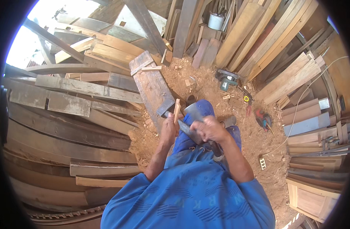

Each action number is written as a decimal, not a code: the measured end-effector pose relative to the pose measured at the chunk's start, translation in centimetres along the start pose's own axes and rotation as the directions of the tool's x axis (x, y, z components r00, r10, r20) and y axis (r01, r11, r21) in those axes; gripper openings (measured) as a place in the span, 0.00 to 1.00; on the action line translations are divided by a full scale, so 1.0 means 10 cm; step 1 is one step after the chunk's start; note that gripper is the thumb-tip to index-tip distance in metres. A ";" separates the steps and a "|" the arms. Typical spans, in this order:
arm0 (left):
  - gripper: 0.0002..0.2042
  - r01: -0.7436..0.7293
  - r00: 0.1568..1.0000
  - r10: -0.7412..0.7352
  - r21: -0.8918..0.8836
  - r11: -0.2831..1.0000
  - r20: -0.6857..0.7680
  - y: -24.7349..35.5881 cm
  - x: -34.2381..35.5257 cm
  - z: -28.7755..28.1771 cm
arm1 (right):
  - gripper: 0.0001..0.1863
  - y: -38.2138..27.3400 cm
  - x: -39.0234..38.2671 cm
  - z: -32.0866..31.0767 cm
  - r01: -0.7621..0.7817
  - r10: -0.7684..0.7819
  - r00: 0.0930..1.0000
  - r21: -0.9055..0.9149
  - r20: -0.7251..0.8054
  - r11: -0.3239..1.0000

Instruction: The person carves a small piece of wood with a chisel, occasionally using a mallet to strike the chisel for deeper cuts.

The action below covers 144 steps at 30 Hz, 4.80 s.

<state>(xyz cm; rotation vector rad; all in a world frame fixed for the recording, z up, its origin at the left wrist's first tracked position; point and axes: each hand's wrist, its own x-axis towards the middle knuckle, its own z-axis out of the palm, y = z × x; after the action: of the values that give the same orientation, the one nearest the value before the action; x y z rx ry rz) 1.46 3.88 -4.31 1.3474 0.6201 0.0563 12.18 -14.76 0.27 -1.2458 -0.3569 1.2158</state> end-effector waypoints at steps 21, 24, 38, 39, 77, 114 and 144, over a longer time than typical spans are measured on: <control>0.11 0.040 0.999 -0.038 -0.288 0.957 0.015 -0.02 -0.04 0.24 | 0.13 0.05 0.41 0.27 0.260 -0.319 0.936 -0.317 -0.150 0.912; 0.13 0.058 0.956 -0.224 -0.623 0.780 -0.191 -0.04 0.16 0.06 | 0.13 0.02 0.35 0.40 0.246 -0.289 0.953 -0.327 -0.091 0.913; 0.16 0.156 0.950 0.106 0.738 0.657 -0.295 -0.86 -0.03 -0.69 | 0.18 -0.19 0.14 0.23 0.280 -0.239 0.920 0.094 -0.310 0.955; 0.16 0.178 0.959 0.082 0.799 0.574 -0.273 -0.96 -0.09 -0.65 | 0.17 -0.18 0.12 0.22 0.284 -0.235 0.921 0.122 -0.312 0.951; 0.11 -0.299 0.948 0.150 0.618 0.727 0.282 0.64 -0.21 -0.44 | 0.17 -0.39 -0.38 0.00 0.239 -0.391 0.786 -0.346 -0.480 0.907; 0.16 0.270 0.845 0.260 -0.793 0.546 0.466 0.52 -0.05 0.35 | 0.20 0.02 -0.15 0.09 0.273 -0.287 0.829 -0.102 -0.479 0.957; 0.18 -0.495 0.818 0.443 0.056 0.867 0.367 0.67 -0.06 -0.46 | 0.12 -0.49 -0.35 0.04 0.064 -0.414 0.838 -0.689 -0.355 0.722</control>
<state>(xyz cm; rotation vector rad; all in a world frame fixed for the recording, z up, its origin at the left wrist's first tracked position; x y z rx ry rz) 0.95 9.38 1.72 1.5880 -0.0207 0.1753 12.98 -16.73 5.93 -1.9927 -0.5812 0.4852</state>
